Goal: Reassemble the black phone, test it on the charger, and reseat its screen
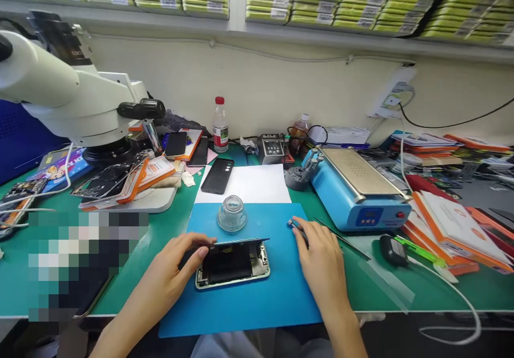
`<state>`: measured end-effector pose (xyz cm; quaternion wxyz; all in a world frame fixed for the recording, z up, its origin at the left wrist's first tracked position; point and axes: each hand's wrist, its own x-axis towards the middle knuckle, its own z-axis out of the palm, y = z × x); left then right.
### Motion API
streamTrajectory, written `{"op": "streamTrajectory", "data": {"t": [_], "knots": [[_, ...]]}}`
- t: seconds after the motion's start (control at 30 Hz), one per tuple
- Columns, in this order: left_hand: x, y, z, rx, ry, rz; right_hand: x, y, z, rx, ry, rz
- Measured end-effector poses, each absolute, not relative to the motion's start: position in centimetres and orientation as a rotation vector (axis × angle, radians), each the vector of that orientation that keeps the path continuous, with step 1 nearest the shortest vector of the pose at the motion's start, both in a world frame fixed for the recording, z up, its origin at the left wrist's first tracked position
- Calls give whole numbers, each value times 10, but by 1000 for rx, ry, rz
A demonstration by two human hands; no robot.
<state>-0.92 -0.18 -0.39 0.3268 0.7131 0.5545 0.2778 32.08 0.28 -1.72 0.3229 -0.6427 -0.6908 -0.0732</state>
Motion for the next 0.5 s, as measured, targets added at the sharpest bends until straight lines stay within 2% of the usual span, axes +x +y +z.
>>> {"op": "streamTrajectory", "data": {"t": [0.3, 0.5], "knots": [[-28, -14, -17, 2152, 1289, 585, 310, -15, -1, -1543, -1844, -168], [-25, -13, -12, 2206, 1253, 573, 291, -42, 1, -1364, -1967, 163]]}}
